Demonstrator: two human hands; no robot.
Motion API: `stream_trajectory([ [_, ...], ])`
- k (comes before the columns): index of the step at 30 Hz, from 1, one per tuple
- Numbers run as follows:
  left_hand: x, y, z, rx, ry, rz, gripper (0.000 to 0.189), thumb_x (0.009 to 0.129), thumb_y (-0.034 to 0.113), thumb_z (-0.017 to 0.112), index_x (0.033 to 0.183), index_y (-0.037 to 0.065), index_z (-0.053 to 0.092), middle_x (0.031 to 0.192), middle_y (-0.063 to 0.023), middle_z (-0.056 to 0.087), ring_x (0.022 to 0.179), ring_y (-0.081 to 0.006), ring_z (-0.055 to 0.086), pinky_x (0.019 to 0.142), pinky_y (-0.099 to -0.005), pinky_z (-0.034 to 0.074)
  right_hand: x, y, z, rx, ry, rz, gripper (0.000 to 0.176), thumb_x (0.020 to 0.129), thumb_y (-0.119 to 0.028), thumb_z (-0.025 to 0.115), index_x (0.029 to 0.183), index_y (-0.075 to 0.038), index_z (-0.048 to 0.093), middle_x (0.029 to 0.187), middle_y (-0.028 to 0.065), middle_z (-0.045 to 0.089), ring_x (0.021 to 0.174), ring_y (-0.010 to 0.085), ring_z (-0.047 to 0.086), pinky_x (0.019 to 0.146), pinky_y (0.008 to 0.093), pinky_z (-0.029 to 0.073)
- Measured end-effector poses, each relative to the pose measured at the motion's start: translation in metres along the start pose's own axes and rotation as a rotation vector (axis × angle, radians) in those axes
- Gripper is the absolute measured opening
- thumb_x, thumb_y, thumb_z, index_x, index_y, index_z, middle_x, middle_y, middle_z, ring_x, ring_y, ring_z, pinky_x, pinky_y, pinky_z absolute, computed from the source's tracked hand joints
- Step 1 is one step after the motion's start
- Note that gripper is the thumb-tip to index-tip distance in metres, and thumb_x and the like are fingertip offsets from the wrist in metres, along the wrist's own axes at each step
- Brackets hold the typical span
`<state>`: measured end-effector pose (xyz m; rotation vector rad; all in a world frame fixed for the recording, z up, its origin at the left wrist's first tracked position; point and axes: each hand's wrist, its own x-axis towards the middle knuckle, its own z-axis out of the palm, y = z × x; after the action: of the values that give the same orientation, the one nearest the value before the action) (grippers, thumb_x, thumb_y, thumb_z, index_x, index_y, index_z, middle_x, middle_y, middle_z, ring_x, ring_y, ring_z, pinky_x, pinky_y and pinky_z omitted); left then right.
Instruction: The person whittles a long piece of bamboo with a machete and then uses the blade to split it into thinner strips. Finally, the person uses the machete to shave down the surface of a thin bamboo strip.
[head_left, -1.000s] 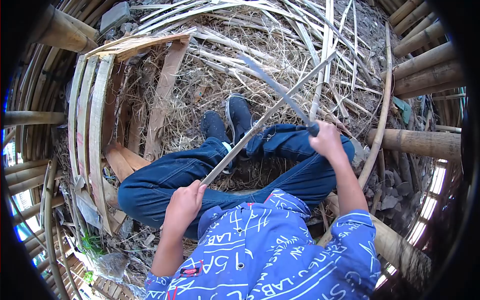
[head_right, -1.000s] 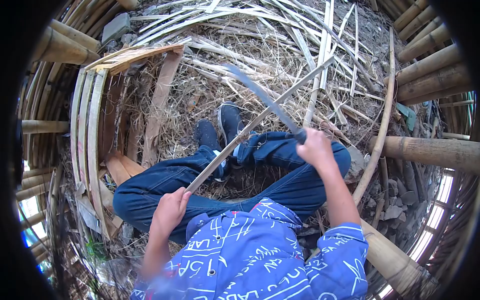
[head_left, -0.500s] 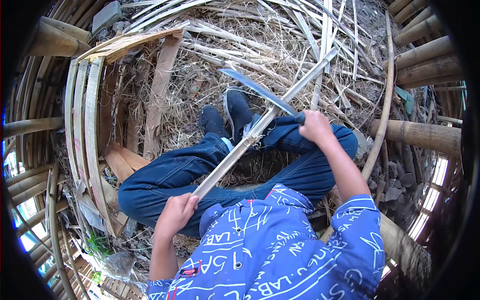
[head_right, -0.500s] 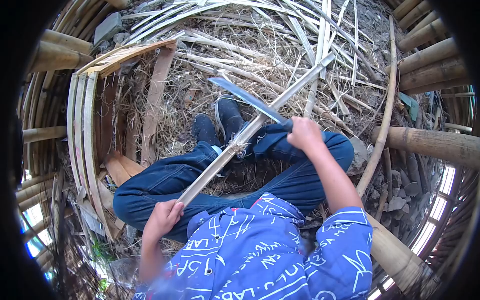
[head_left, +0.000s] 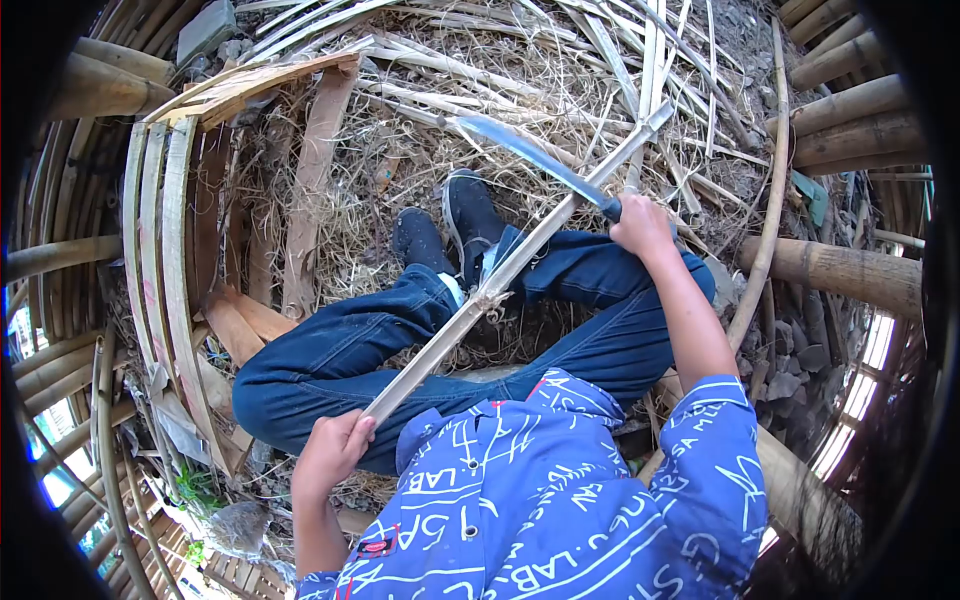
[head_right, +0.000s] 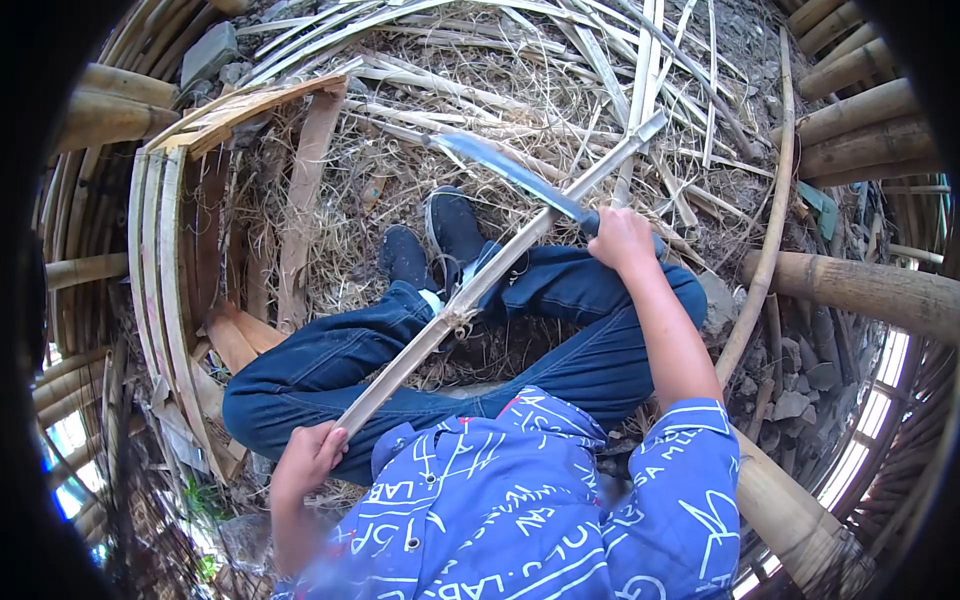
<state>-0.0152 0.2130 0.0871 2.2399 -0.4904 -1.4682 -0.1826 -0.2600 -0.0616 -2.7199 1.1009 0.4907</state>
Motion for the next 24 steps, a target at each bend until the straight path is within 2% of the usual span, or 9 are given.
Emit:
stream_trajectory([
  [2, -0.012, -0.007, -0.008, 0.002, 0.001, -0.024, 0.034, 0.098, 0.022, 0.052, 0.077, -0.003, 0.061, 0.055, -0.0118, 0.056, 0.048, -0.0194, 0.055, 0.051, -0.0340, 0.043, 0.013, 0.014, 0.002, -0.003, 0.044, 0.055, 0.020, 0.070, -0.014, 0.062, 0.087, -0.003, 0.067, 0.089, 0.0212, 0.070, 0.089, 0.0375, 0.068, 0.080, 0.0463, 0.055],
  [4, -0.026, -0.018, -0.016, -0.001, 0.002, -0.047, 0.033, 0.098, 0.021, 0.052, 0.077, -0.003, 0.061, 0.056, -0.0121, 0.057, 0.049, -0.0204, 0.055, 0.051, -0.0343, 0.043, 0.025, 0.027, -0.005, -0.019, -0.030, 0.150, 0.021, 0.073, -0.015, 0.062, 0.088, -0.003, 0.068, 0.091, 0.0215, 0.070, 0.091, 0.0365, 0.068, 0.080, 0.0461, 0.055],
  [7, -0.042, -0.034, -0.023, 0.098, 0.007, -0.061, 0.033, 0.096, 0.021, 0.054, 0.074, -0.002, 0.061, 0.056, -0.0121, 0.057, 0.047, -0.0236, 0.055, 0.051, -0.0358, 0.043, 0.036, 0.046, -0.005, -0.070, -0.032, 0.155, 0.021, 0.073, -0.015, 0.061, 0.089, -0.003, 0.069, 0.093, 0.0220, 0.070, 0.091, 0.0363, 0.068, 0.081, 0.0458, 0.055],
  [10, -0.047, -0.051, -0.024, 0.120, 0.030, -0.109, 0.032, 0.096, 0.020, 0.055, 0.073, -0.002, 0.061, 0.055, -0.0123, 0.056, 0.046, -0.0227, 0.053, 0.051, -0.0355, 0.043, 0.044, 0.052, 0.000, -0.091, -0.029, 0.151, 0.021, 0.074, -0.015, 0.061, 0.089, -0.003, 0.069, 0.095, 0.0216, 0.070, 0.092, 0.0362, 0.068, 0.082, 0.0456, 0.054],
  [11, -0.048, -0.052, -0.025, 0.099, 0.029, -0.091, 0.032, 0.095, 0.019, 0.054, 0.071, -0.002, 0.060, 0.053, -0.0102, 0.055, 0.045, -0.0191, 0.051, 0.050, -0.0333, 0.042, 0.045, 0.052, 0.001, -0.098, -0.024, 0.162, 0.021, 0.074, -0.015, 0.060, 0.090, -0.003, 0.068, 0.096, 0.0213, 0.070, 0.092, 0.0361, 0.068, 0.082, 0.0456, 0.054],
  [17, -0.048, -0.068, -0.033, 0.021, -0.012, -0.117, 0.032, 0.095, 0.019, 0.054, 0.072, -0.002, 0.063, 0.052, -0.0034, 0.053, 0.047, -0.0097, 0.048, 0.048, -0.0294, 0.039, 0.051, 0.056, -0.003, -0.075, -0.038, 0.241, 0.021, 0.076, -0.013, 0.058, 0.093, -0.004, 0.068, 0.097, 0.0208, 0.070, 0.092, 0.0365, 0.068, 0.082, 0.0455, 0.055],
  [21, -0.049, -0.071, -0.036, -0.040, -0.043, -0.162, 0.034, 0.096, 0.021, 0.054, 0.072, -0.002, 0.064, 0.052, -0.0018, 0.053, 0.047, -0.0076, 0.048, 0.046, -0.0282, 0.039, 0.043, 0.051, -0.009, -0.046, 0.013, 0.210, 0.021, 0.077, -0.017, 0.059, 0.092, -0.005, 0.068, 0.095, 0.0221, 0.069, 0.092, 0.0368, 0.068, 0.081, 0.0461, 0.054],
  [23, -0.048, -0.069, -0.039, -0.145, -0.035, -0.222, 0.031, 0.091, 0.024, 0.063, 0.074, -0.002, 0.066, 0.052, -0.0006, 0.054, 0.047, -0.0065, 0.048, 0.046, -0.0270, 0.040, 0.034, 0.047, -0.012, -0.011, 0.050, 0.200, 0.022, 0.076, -0.018, 0.060, 0.092, -0.005, 0.067, 0.094, 0.0220, 0.069, 0.091, 0.0376, 0.067, 0.080, 0.0466, 0.054],
  [24, -0.048, -0.064, -0.041, -0.145, -0.032, -0.220, 0.031, 0.091, 0.024, 0.063, 0.074, -0.002, 0.066, 0.052, -0.0006, 0.054, 0.047, -0.0065, 0.048, 0.046, -0.0270, 0.040, 0.028, 0.044, -0.011, 0.058, 0.117, 0.214, 0.022, 0.076, -0.020, 0.060, 0.092, -0.006, 0.067, 0.091, 0.0216, 0.069, 0.090, 0.0386, 0.067, 0.079, 0.0473, 0.054],
])
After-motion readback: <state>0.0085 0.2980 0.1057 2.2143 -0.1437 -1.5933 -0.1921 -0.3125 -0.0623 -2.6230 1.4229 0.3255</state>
